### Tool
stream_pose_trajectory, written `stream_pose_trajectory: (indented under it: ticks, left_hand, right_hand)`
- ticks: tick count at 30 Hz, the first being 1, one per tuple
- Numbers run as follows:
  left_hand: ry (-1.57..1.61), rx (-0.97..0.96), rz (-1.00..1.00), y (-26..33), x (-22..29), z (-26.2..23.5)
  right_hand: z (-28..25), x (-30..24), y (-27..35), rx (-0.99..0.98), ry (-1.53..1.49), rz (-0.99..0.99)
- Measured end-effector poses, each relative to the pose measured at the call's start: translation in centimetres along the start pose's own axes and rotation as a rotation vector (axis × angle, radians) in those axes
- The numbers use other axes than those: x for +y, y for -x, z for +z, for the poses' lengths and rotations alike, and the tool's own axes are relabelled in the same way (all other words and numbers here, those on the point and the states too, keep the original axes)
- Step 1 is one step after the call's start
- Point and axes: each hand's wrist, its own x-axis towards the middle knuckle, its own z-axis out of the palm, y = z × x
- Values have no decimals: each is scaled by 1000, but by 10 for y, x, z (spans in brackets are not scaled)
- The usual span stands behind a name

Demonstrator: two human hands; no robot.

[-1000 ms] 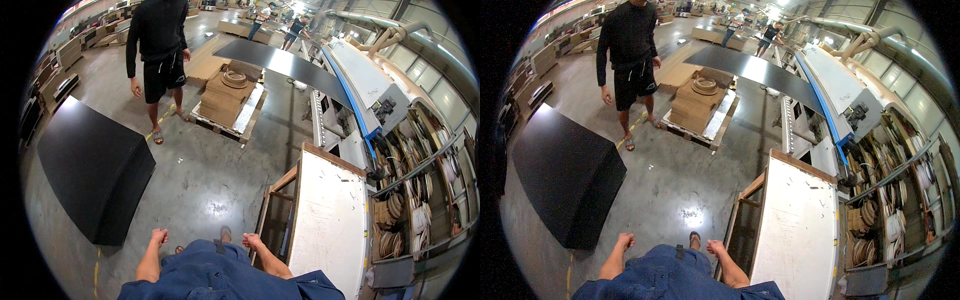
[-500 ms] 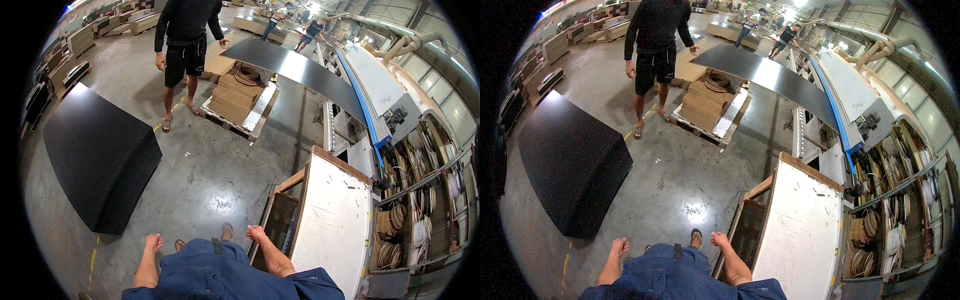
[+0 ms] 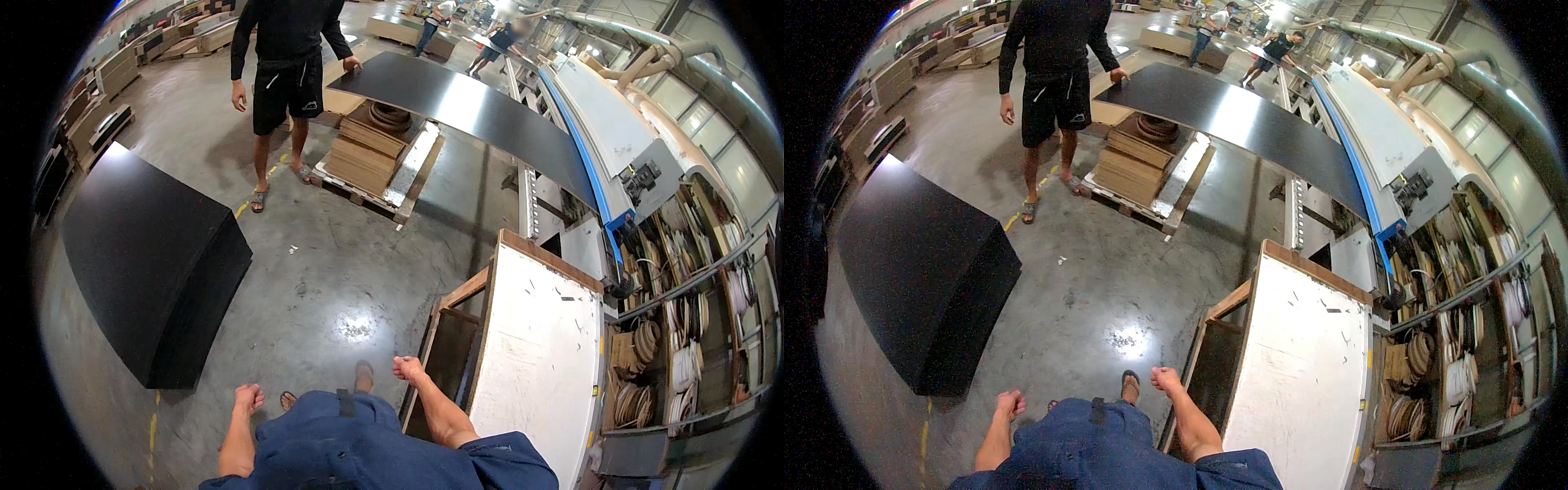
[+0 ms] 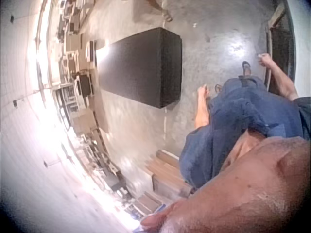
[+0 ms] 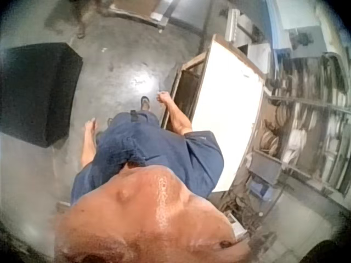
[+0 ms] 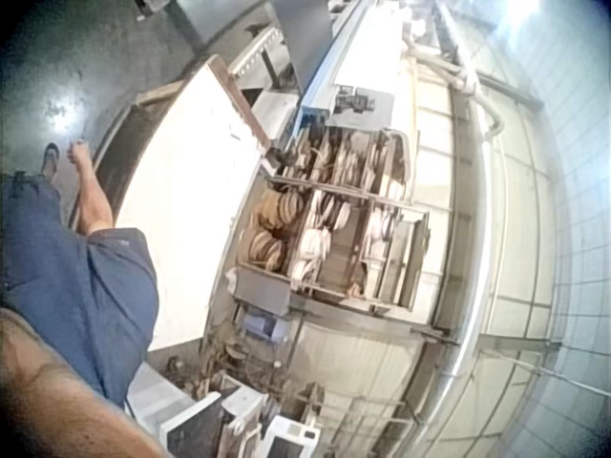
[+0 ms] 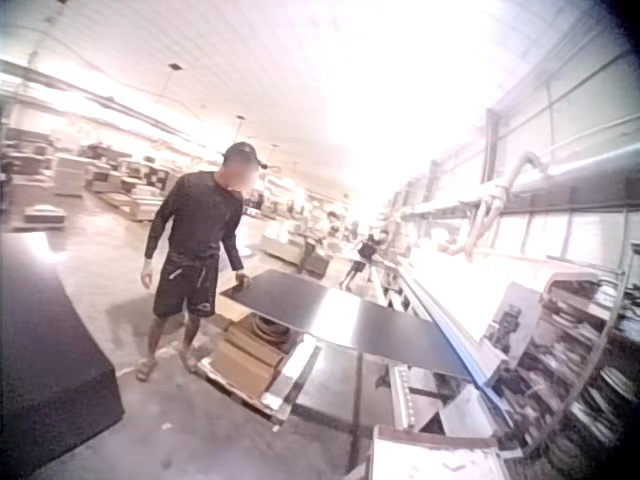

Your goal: The person works with another individual to lift large black boards from one stack and place them onto a nearby stack.

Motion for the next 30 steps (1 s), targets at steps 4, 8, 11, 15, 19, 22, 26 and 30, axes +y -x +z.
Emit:
stream_pose_trajectory:
  ticks: [4, 8, 11, 15, 19, 22, 26, 30]
  left_hand:
    - [-96, -7, -12, 3, 8, 5]
    - [-117, 24, 10, 5, 13, 17]
    - [-147, 73, 37, 8, 18, 18]
    - [-131, 85, 41, 16, 25, 37]
    - [-149, 77, 44, 17, 28, 35]
    - [-146, 67, 27, 14, 30, 37]
    - [-204, 134, 52, 28, 39, 58]
    - [-177, 120, 44, 26, 39, 63]
  right_hand:
    - [-10, 10, -12, 2, -15, 20]
    - [-16, 20, -25, 2, -37, 47]
    - [-7, 13, -26, -20, -61, 34]
    - [-10, 6, -32, 23, -28, 39]
    - [-7, -14, -31, 14, -38, 49]
    - [-12, -26, -40, -8, -162, 81]
    - [-31, -46, -53, -28, -284, 52]
    - [-51, -81, -67, -45, -454, -5]
